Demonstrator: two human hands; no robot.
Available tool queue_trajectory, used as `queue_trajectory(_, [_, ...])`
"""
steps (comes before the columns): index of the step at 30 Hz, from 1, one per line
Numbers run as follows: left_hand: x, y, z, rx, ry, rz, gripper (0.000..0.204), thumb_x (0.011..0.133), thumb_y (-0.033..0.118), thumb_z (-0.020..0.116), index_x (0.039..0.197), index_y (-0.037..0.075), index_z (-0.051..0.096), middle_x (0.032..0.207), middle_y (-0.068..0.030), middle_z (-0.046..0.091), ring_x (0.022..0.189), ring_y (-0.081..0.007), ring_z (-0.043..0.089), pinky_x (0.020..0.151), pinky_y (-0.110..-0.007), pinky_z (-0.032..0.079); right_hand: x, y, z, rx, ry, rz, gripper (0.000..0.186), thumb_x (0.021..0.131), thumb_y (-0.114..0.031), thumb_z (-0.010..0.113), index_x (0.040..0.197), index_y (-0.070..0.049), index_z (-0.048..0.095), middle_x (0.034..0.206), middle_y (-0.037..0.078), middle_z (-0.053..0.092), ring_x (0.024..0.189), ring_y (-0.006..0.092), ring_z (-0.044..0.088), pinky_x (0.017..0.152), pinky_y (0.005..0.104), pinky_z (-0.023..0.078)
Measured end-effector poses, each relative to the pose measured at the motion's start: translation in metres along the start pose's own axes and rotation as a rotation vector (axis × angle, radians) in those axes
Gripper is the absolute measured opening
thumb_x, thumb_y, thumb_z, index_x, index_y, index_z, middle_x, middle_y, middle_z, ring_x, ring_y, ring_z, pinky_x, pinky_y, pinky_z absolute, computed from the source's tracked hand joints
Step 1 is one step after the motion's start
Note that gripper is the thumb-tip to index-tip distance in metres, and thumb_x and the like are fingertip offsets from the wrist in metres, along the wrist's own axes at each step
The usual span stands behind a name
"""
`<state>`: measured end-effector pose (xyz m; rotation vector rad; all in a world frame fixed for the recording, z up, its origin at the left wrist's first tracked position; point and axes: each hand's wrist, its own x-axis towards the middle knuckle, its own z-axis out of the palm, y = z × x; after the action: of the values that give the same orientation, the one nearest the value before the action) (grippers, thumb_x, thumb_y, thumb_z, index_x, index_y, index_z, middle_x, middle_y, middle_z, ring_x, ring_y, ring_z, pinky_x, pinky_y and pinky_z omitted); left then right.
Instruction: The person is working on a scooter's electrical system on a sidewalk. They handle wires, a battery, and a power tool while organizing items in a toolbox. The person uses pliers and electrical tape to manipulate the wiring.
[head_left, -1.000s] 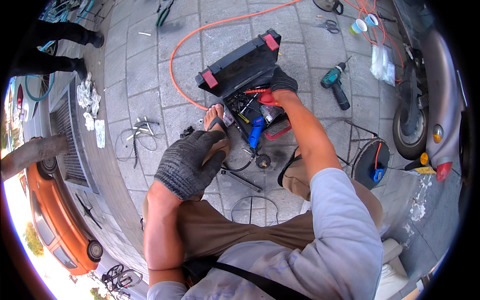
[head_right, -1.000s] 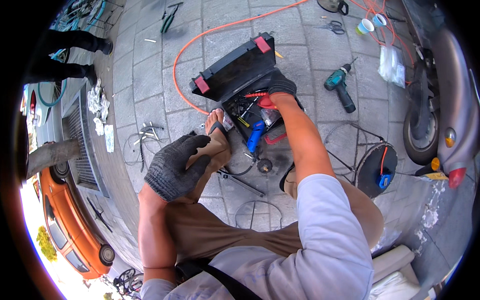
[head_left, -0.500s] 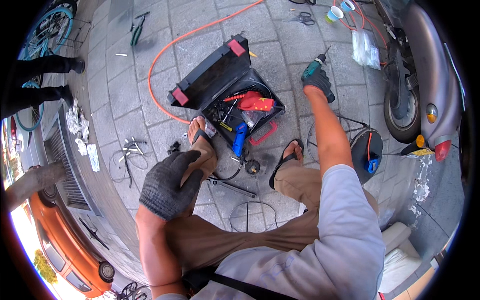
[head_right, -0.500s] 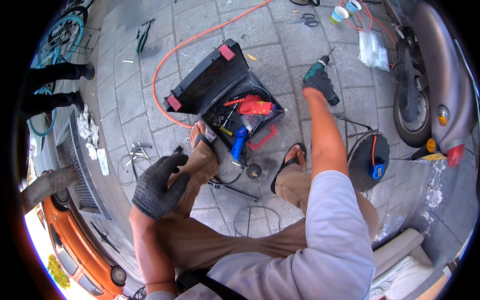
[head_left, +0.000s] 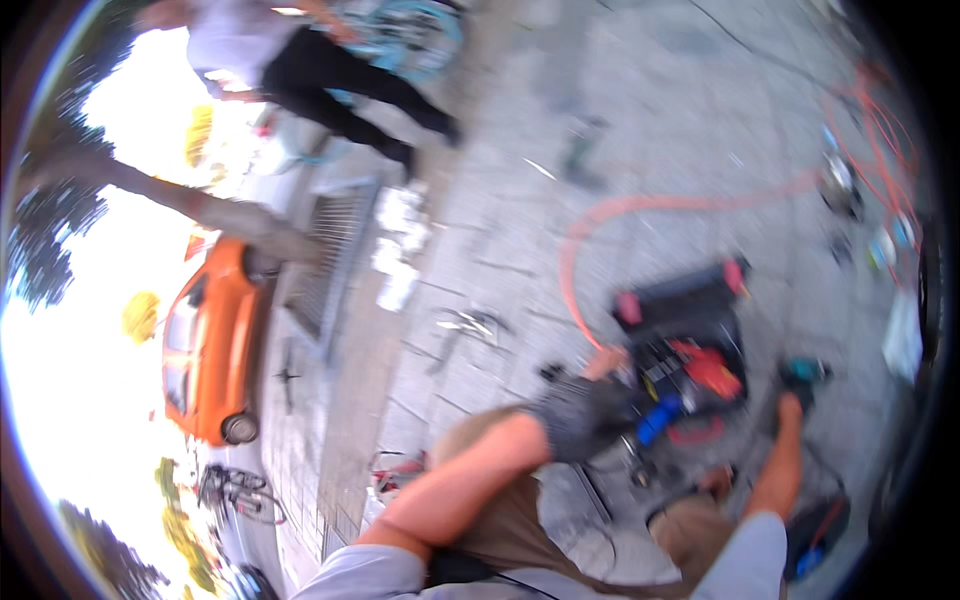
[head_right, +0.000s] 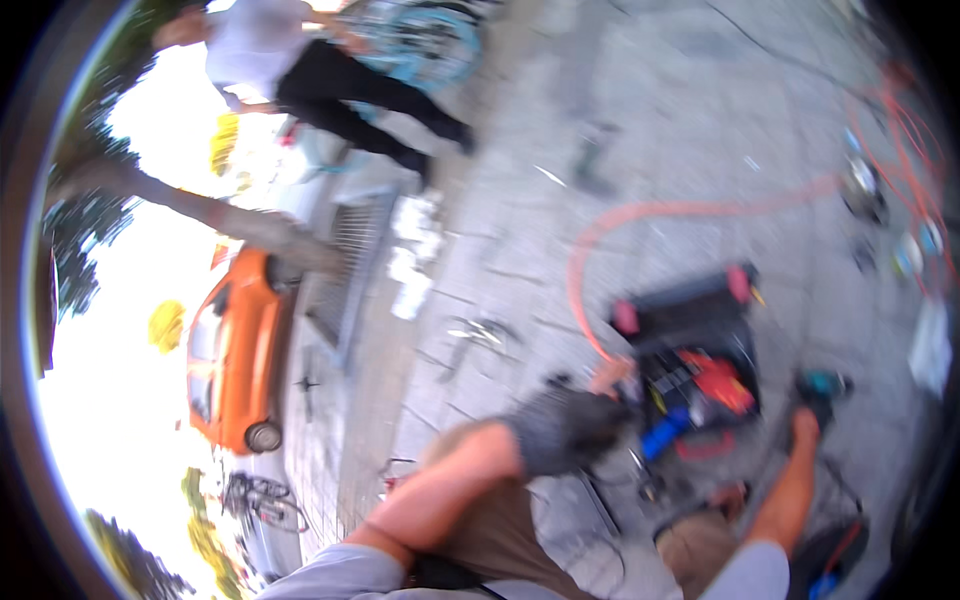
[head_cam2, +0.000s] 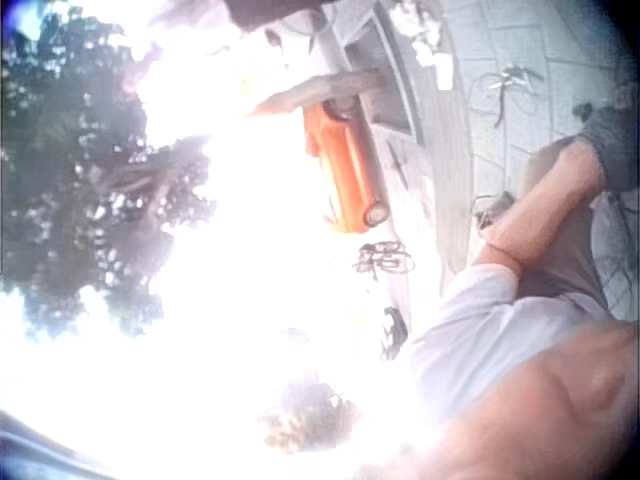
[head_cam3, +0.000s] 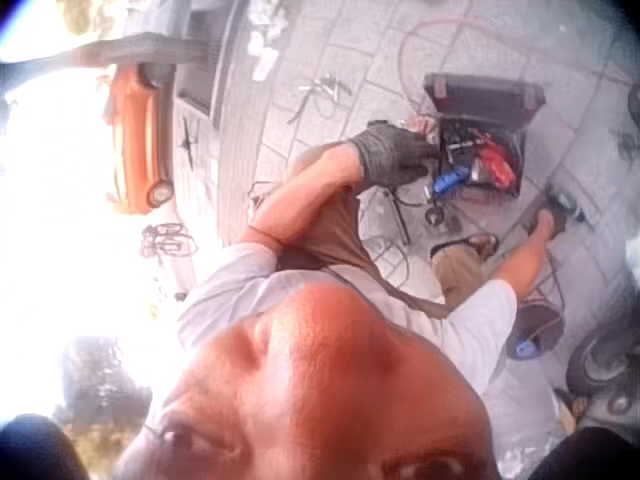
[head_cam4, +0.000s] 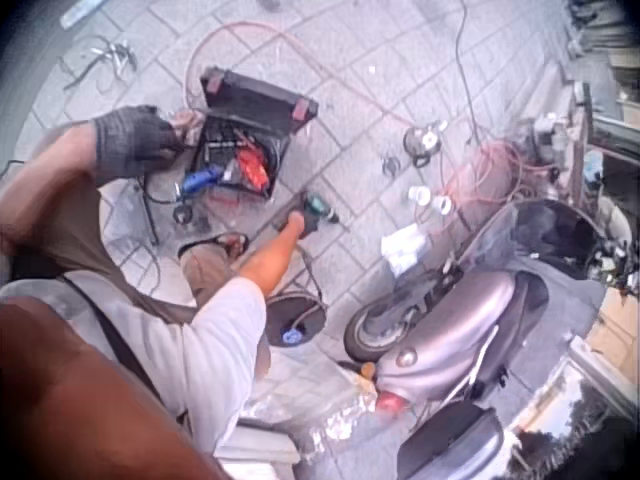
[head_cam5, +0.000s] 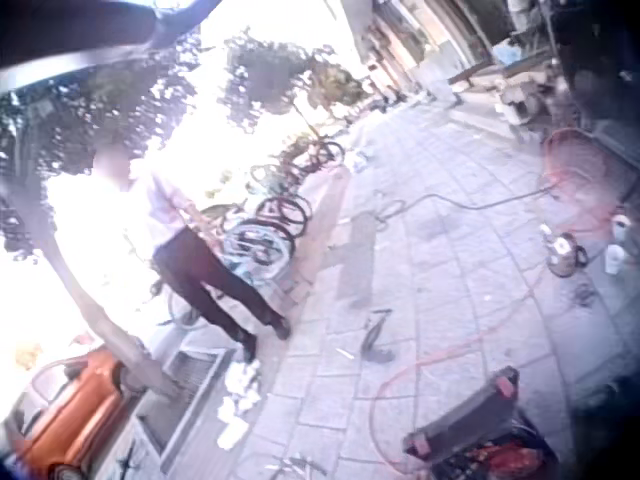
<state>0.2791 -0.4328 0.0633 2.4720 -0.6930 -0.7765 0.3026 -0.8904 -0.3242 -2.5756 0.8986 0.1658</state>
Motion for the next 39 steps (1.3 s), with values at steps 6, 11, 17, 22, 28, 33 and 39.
queue_trajectory(6, [0.010, 0.055, -0.013, -0.012, -0.034, 0.028, 0.048, 0.085, 0.026, 0.067, 0.128, 0.006, 0.059, 0.132, -0.0273, 0.058, 0.116, -0.0418, 0.061, 0.099, -0.049, 0.049, -0.021, -0.014, -0.104, -0.066, -0.291, 0.002, 0.058, 0.072, -0.022, 0.069, 0.131, -0.022, 0.064, 0.127, 0.019, 0.066, 0.117, 0.0345, 0.063, 0.101, 0.0410, 0.047])
queue_trajectory(11, [0.018, 0.061, 0.020, -0.177, 0.533, 0.171, 0.043, 0.086, 0.019, 0.064, 0.127, 0.006, 0.061, 0.119, -0.0207, 0.067, 0.112, -0.0341, 0.065, 0.093, -0.041, 0.052, -0.054, -0.079, -0.212, 0.120, -0.353, -0.131, 0.030, 0.068, -0.018, 0.074, 0.086, 0.005, 0.072, 0.069, 0.013, 0.065, 0.062, 0.0263, 0.063, 0.056, 0.0440, 0.050])
queue_trajectory(17, [0.010, 0.064, 0.012, -1.020, 0.598, 0.040, 0.051, 0.091, 0.044, 0.068, 0.122, 0.004, 0.063, 0.114, -0.0131, 0.071, 0.105, -0.0334, 0.066, 0.096, -0.041, 0.050, -0.191, -0.183, -0.324, 0.468, -0.485, -0.594, 0.010, 0.085, -0.013, 0.064, 0.088, -0.004, 0.067, 0.068, 0.005, 0.063, 0.057, 0.0182, 0.061, 0.052, 0.0361, 0.048])
queue_trajectory(22, [-0.017, 0.075, 0.003, -2.474, -0.011, 0.267, 0.041, 0.093, 0.049, 0.065, 0.109, 0.012, 0.064, 0.090, -0.0049, 0.069, 0.082, -0.0276, 0.065, 0.081, -0.048, 0.054, -0.320, -0.230, -0.334, 0.478, -0.236, -1.206, 0.026, 0.092, -0.016, 0.061, 0.114, -0.005, 0.069, 0.110, 0.016, 0.071, 0.099, 0.0322, 0.069, 0.088, 0.0398, 0.053])
queue_trajectory(28, [-0.034, 0.026, 0.035, -2.710, 0.582, 0.362, 0.023, 0.096, 0.033, 0.061, 0.093, 0.011, 0.060, 0.066, -0.0034, 0.063, 0.063, -0.0258, 0.063, 0.067, -0.045, 0.057, -0.417, -0.271, -0.322, 0.494, -0.198, -1.273, 0.039, 0.087, -0.018, 0.068, 0.124, -0.005, 0.067, 0.122, 0.015, 0.068, 0.110, 0.0323, 0.066, 0.097, 0.0382, 0.050])
queue_trajectory(33, [-0.034, 0.027, 0.028, -2.621, 0.515, 0.351, 0.014, 0.093, 0.021, 0.062, 0.096, 0.008, 0.057, 0.066, -0.0036, 0.062, 0.061, -0.0213, 0.063, 0.061, -0.041, 0.058, -0.389, -0.253, -0.288, 0.225, 0.125, -1.343, 0.051, 0.087, -0.036, 0.071, 0.129, -0.009, 0.062, 0.125, 0.012, 0.066, 0.107, 0.0337, 0.066, 0.093, 0.0416, 0.052])
queue_trajectory(39, [-0.052, 0.037, 0.011, -2.541, 0.282, 0.575, 0.012, 0.095, 0.018, 0.059, 0.104, 0.010, 0.059, 0.067, 0.0004, 0.056, 0.064, -0.0202, 0.060, 0.067, -0.042, 0.056, -0.386, -0.267, -0.322, 0.419, -0.177, -1.429, 0.048, 0.082, -0.023, 0.075, 0.125, -0.008, 0.062, 0.111, 0.014, 0.069, 0.094, 0.0298, 0.068, 0.081, 0.0382, 0.054])
